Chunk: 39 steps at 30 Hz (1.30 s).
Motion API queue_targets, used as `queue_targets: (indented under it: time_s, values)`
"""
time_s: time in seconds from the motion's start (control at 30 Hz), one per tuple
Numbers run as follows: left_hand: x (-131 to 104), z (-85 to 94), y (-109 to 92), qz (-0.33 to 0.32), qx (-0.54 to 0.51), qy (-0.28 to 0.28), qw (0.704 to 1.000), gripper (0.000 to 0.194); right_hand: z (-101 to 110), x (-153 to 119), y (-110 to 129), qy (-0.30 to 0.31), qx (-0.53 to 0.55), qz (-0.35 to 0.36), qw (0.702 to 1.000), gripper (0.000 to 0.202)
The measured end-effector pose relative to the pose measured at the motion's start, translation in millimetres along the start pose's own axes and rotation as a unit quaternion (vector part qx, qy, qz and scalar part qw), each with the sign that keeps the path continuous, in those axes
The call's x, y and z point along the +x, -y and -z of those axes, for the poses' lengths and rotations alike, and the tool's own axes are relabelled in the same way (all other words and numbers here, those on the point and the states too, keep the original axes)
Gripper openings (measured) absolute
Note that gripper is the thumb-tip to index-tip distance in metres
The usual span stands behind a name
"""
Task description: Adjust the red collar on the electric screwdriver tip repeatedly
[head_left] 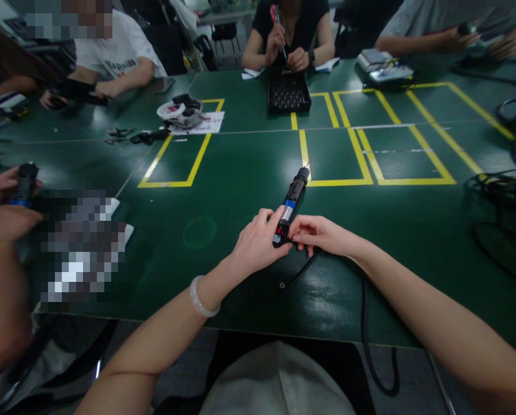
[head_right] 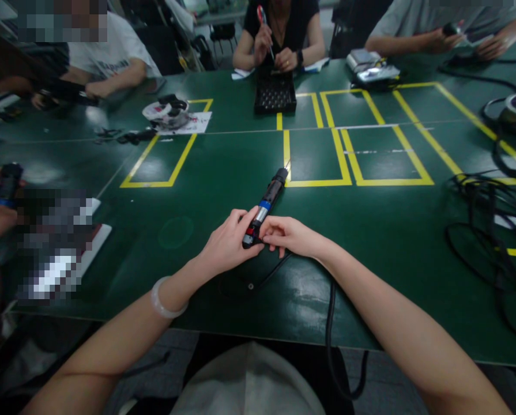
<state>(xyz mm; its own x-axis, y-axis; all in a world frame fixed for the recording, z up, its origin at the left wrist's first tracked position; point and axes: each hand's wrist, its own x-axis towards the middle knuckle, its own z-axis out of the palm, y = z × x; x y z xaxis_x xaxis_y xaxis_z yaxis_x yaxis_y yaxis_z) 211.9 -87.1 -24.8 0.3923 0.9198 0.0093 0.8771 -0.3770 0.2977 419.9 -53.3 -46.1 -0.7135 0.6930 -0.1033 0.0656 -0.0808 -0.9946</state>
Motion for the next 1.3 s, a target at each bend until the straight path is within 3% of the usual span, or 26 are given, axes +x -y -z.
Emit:
queue_targets:
  time_s: [0.23, 0.33, 0.43, 0.67, 0.87, 1.07, 1.3]
  values:
    - [-0.2, -0.6, 0.3, 0.003, 0.015, 0.006, 1.0, 0.089, 1.2, 0.1, -3.6, -0.047, -0.11, -0.016, 0.993, 0.026]
    - [0.6, -0.3, -1.4, 0.005, 0.027, 0.007, 1.0, 0.091, 3.0, -0.4, 0.2, -0.071, -0.238, -0.011, 0.969, 0.025]
    - [1.7, 0.0, -4.6, 0.01, 0.044, 0.006, 0.999, 0.09, 4.1, -0.5, 3.2, -0.059, -0.308, 0.006, 0.95, 0.029]
    - [3.5, -1.8, -11.1, 0.015, 0.082, -0.011, 0.996, 0.075, 4.3, -1.1, 7.3, -0.016, -0.318, 0.016, 0.948, 0.026]
    - [2.6, 2.1, -6.5, 0.005, 0.098, -0.01, 0.995, 0.069, 7.5, -0.9, 4.9, -0.084, -0.295, 0.004, 0.952, 0.028]
    - [1.8, 13.8, 23.2, 0.024, 0.122, -0.011, 0.992, 0.071, 14.3, 0.0, -0.8, -0.139, -0.269, 0.004, 0.953, 0.023]
    - [5.8, 37.4, 93.1, 0.142, 0.132, -0.01, 0.981, 0.07, 18.2, 1.2, -5.8, -0.156, -0.244, -0.004, 0.957, 0.023]
